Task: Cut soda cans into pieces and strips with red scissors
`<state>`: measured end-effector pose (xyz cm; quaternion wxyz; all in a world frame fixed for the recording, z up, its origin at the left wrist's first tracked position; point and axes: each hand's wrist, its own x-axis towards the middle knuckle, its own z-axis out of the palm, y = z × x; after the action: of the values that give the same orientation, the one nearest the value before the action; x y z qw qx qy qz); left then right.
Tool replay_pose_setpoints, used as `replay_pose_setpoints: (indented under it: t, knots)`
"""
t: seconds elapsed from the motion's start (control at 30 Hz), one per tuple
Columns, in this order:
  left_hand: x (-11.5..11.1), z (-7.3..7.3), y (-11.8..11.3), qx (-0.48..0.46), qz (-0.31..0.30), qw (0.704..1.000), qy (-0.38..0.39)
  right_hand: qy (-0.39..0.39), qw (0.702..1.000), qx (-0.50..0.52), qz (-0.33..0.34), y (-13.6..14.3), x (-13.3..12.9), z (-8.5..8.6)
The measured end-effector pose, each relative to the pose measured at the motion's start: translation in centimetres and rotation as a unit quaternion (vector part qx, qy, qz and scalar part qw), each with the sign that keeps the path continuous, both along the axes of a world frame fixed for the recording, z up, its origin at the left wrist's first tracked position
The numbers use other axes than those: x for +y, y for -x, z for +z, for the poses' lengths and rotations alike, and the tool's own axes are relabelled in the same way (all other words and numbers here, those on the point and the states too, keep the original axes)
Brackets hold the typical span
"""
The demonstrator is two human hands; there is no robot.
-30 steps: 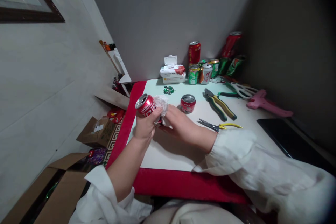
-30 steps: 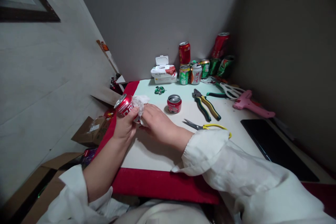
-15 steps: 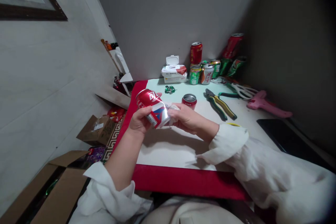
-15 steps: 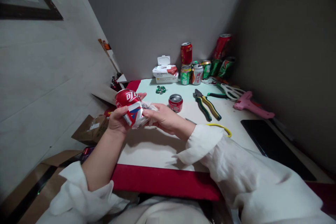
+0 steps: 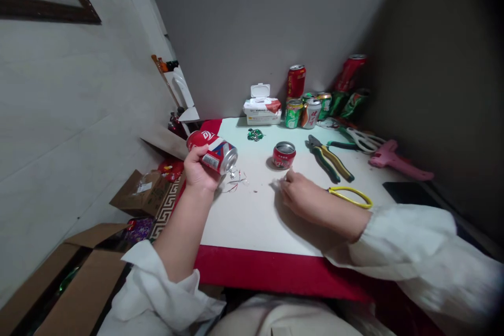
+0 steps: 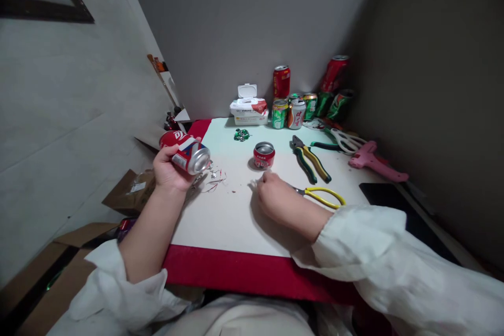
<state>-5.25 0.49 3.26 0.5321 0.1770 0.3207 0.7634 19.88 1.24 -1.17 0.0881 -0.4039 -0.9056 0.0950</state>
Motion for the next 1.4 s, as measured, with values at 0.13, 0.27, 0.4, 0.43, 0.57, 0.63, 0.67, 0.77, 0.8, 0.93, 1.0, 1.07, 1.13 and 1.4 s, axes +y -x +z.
replay_pose_setpoints:
  t: [0.13,0.27,0.4,0.43,0.57,0.63,0.67,0.77,0.8,0.93,1.0,1.07,1.13,1.4]
  knots:
    - [-0.2,0.0,-0.9,-0.016,-0.009,1.000,-0.022,0.050,0.999,-0.002,-0.008,1.7,-0.7,-1.5]
    - [-0.4,0.3,-1.5,-0.026,-0.011,1.000,-0.014,0.122,0.992,0.025,-0.020,4.9,0.2,-0.5]
    - [-0.6,0.7,-1.9,-0.032,-0.021,0.999,0.020,0.194,0.976,0.084,-0.049,8.2,1.9,-0.3]
    - [-0.7,0.8,-1.9,-0.033,-0.020,0.999,0.024,0.206,0.971,0.109,-0.058,8.8,2.3,-0.3]
    - [-0.6,0.7,-1.5,-0.033,-0.002,0.999,0.017,0.227,0.942,0.231,-0.093,8.3,2.9,1.0]
    - [-0.4,0.5,-1.3,-0.029,-0.002,1.000,0.005,0.222,0.926,0.287,-0.104,6.5,2.9,2.4]
    - [-0.4,0.4,-1.3,-0.026,-0.005,1.000,0.002,0.221,0.920,0.308,-0.103,5.4,2.8,3.2]
    - [-0.3,0.1,-1.3,-0.013,-0.013,1.000,0.005,0.230,0.891,0.381,-0.093,1.9,2.7,5.1]
    - [-0.3,0.0,-1.4,-0.010,-0.017,1.000,0.004,0.241,0.880,0.400,-0.094,1.0,2.7,5.4]
    - [-0.2,-0.5,-1.5,-0.007,-0.038,0.999,0.013,0.318,0.835,0.432,-0.122,-1.3,3.0,5.1]
    - [-0.1,-0.9,-1.4,-0.009,-0.040,0.999,0.024,0.325,0.820,0.453,-0.129,-1.9,3.2,4.7]
    - [0.0,-1.2,-1.4,-0.008,-0.041,0.999,0.030,0.310,0.813,0.473,-0.141,-2.7,3.6,4.6]
    - [0.0,-1.3,-1.7,-0.001,-0.045,0.999,0.027,0.264,0.818,0.485,-0.163,-4.0,4.2,4.7]
    - [-1.0,-1.3,-4.1,0.069,-0.069,0.995,0.033,-0.002,0.966,0.189,-0.177,-8.5,6.4,2.2]
